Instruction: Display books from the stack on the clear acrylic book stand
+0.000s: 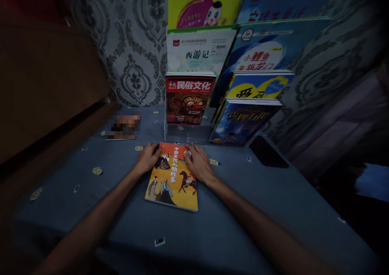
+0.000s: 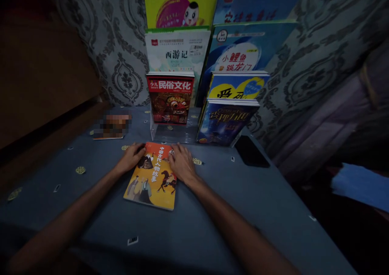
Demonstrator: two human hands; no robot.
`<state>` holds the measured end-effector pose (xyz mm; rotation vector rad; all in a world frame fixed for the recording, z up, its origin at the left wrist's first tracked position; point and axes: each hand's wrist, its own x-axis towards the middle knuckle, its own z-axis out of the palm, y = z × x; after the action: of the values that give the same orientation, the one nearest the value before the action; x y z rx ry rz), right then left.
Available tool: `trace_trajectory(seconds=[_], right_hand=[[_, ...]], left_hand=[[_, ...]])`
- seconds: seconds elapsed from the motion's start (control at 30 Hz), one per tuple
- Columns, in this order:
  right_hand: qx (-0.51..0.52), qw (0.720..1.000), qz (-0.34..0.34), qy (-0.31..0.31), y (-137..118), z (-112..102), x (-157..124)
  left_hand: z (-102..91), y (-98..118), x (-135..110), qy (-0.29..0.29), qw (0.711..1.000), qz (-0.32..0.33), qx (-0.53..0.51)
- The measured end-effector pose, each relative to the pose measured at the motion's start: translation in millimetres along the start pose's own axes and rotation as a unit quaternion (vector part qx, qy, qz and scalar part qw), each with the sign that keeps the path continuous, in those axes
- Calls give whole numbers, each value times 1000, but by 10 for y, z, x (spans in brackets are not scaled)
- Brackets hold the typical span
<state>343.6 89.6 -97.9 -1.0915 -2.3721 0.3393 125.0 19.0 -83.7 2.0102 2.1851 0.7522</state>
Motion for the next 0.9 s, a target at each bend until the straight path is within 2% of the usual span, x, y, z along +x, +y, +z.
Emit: trace_trajectory(seconds=[0.2, 0.37, 0.43, 0.57, 0.67, 0.73, 0.8, 0.9], right_hand=[[39, 998, 4, 40, 13, -78, -11], [142, 982, 113, 51, 77, -190, -38], [190, 972, 135, 44, 93, -213, -63], [246, 963, 104, 39, 100, -238, -125], [284, 953, 98, 40, 112, -267, -156], [314, 944, 98, 36, 129, -285, -166], [337, 936, 97, 32, 148, -295, -170], [351, 930, 98, 36, 166, -292, -174]], left_hand=[[19, 109, -56, -11, 1000, 23, 7], [-53, 153, 28, -53, 992, 89, 71], [-130, 211, 71, -73, 984, 108, 125], [-233, 539, -26, -75, 972, 116, 190], [-189, 872, -264, -94, 969, 158, 163], [-128, 1041, -415, -93, 961, 179, 190], [-79, 1137, -500, -91, 951, 190, 226], [-69, 1176, -491, -98, 941, 200, 254]])
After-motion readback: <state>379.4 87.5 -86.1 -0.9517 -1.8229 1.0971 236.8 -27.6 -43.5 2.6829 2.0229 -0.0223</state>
